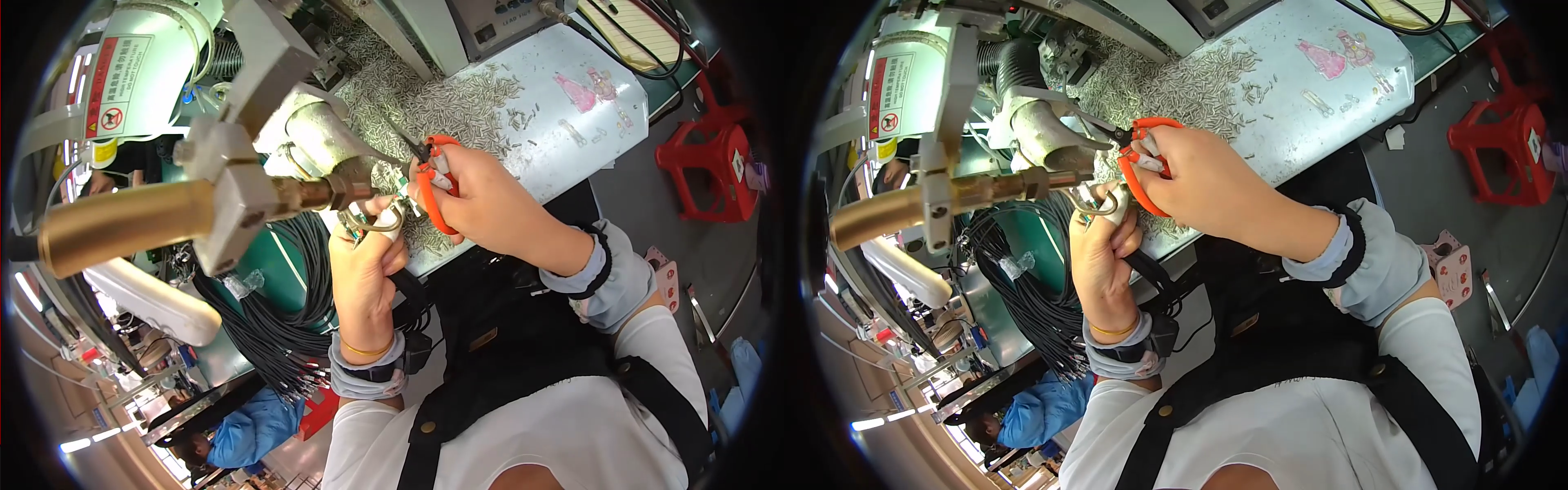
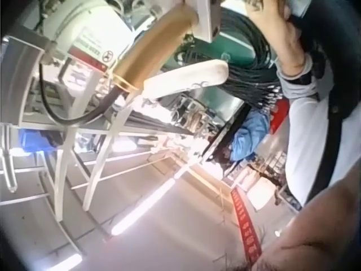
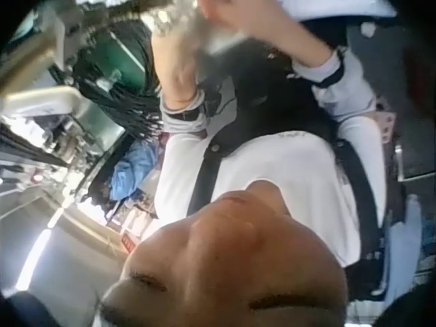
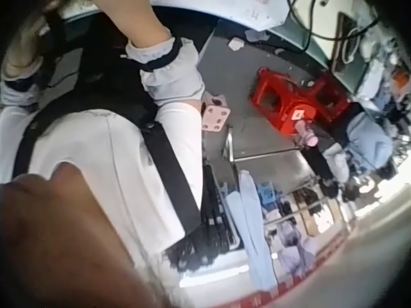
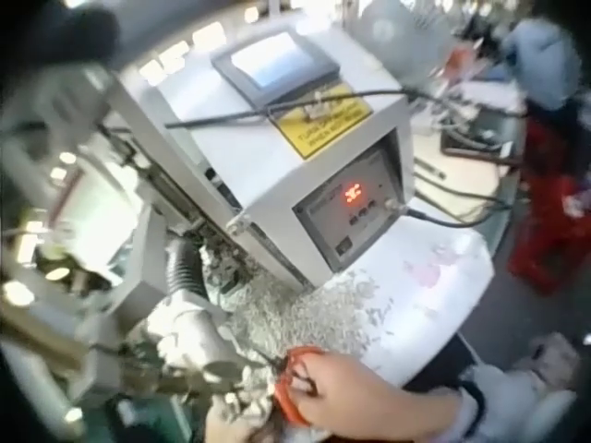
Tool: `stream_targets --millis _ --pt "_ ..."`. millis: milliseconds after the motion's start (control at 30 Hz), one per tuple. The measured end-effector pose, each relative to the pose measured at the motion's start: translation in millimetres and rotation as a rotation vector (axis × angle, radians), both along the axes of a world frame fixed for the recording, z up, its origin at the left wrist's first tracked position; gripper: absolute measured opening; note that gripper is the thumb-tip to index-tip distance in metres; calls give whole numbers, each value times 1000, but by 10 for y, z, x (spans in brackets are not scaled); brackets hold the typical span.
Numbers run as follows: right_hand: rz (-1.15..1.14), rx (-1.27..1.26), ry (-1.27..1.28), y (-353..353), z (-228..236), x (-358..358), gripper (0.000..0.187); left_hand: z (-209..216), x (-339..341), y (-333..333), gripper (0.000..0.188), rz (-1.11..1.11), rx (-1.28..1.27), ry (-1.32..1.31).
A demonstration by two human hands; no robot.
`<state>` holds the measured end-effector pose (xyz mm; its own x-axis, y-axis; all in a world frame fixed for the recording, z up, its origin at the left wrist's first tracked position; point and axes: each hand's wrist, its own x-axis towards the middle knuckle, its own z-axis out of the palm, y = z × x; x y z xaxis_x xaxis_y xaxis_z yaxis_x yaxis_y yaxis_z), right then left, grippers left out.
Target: The person trims the ends of wires on a connector using shears, then picks up a bundle of cables and trims the wire ends on each connector one by one.
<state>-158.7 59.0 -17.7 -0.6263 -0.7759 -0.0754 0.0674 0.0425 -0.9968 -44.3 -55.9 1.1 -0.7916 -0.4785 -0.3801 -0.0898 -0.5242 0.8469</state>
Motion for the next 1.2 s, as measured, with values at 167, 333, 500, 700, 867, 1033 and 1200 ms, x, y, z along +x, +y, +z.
stream_targets --millis 167,333,500,700,867,1033,1200 --pt "95 -97 -357 175 64 57 11 85 160 171 18 -33 -53 16" --pt "123 -87 -63 275 44 189 10 72 324 366 24 -35 -349 -98" --pt "204 -143 253 336 -10 269 9 106 478 499 25 -241 -467 -178" --pt "46 -56 235 431 94 301 10 58 566 527 22 -88 -462 -109" --pt "130 -14 -248 443 166 343 14 18 547 607 18 100 -577 -59" --pt "356 34 -440 411 159 297 10 -86 568 546 17 78 -831 54" --pt "173 -120 573 399 -100 418 10 -9 563 491 14 49 -284 8"
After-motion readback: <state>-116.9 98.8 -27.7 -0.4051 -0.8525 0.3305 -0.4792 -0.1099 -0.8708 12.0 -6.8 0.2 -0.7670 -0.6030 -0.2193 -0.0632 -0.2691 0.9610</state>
